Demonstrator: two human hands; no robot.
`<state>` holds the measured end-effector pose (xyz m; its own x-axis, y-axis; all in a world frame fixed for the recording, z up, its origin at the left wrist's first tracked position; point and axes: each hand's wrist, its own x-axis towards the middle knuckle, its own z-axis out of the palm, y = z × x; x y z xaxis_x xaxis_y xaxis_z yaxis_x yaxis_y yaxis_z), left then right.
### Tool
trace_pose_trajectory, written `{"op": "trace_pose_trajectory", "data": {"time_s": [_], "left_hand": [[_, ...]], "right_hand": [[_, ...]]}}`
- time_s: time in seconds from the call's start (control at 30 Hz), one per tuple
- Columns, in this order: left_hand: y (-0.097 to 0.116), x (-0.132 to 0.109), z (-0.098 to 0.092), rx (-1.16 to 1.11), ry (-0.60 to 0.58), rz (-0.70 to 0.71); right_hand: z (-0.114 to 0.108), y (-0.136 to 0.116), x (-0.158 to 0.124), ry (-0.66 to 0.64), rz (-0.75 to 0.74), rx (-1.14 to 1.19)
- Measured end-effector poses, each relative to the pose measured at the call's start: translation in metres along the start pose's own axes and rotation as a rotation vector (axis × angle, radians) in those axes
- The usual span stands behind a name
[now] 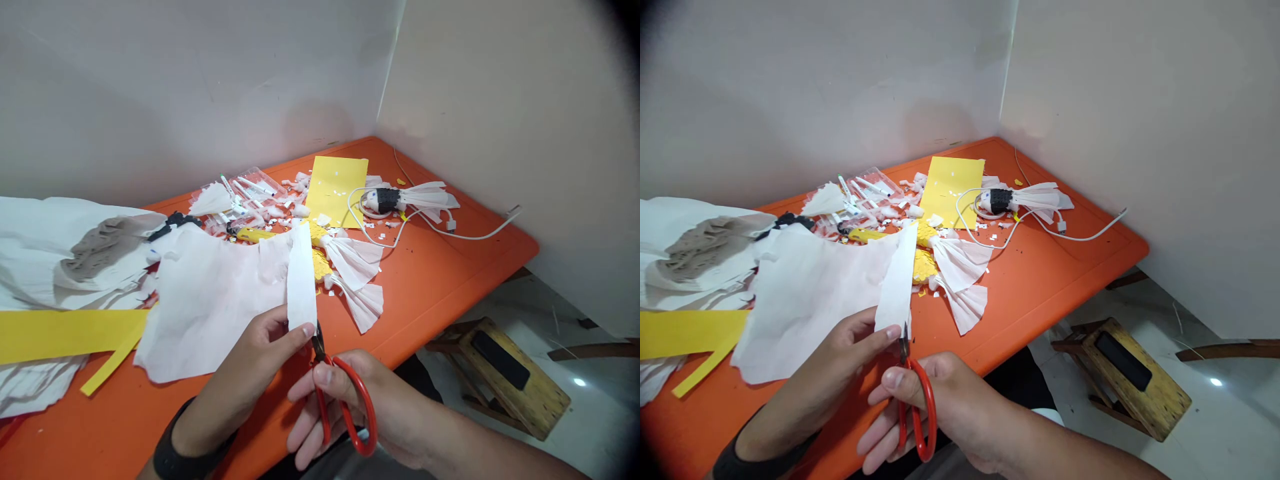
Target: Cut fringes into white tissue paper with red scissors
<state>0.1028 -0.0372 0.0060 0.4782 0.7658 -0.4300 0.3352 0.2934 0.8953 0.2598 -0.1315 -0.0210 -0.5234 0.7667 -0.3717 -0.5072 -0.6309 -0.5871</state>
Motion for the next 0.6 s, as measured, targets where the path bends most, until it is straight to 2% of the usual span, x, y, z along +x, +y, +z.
{"op": "trace_pose_trajectory", "data": {"time_s": [0.6], "left_hand": [[-0.0012, -0.0019, 0.0008, -0.087, -0.028, -0.01]], "right_hand": [[0.0029, 0.0015, 0.0022, 0.026, 0.033, 0.009]]}}
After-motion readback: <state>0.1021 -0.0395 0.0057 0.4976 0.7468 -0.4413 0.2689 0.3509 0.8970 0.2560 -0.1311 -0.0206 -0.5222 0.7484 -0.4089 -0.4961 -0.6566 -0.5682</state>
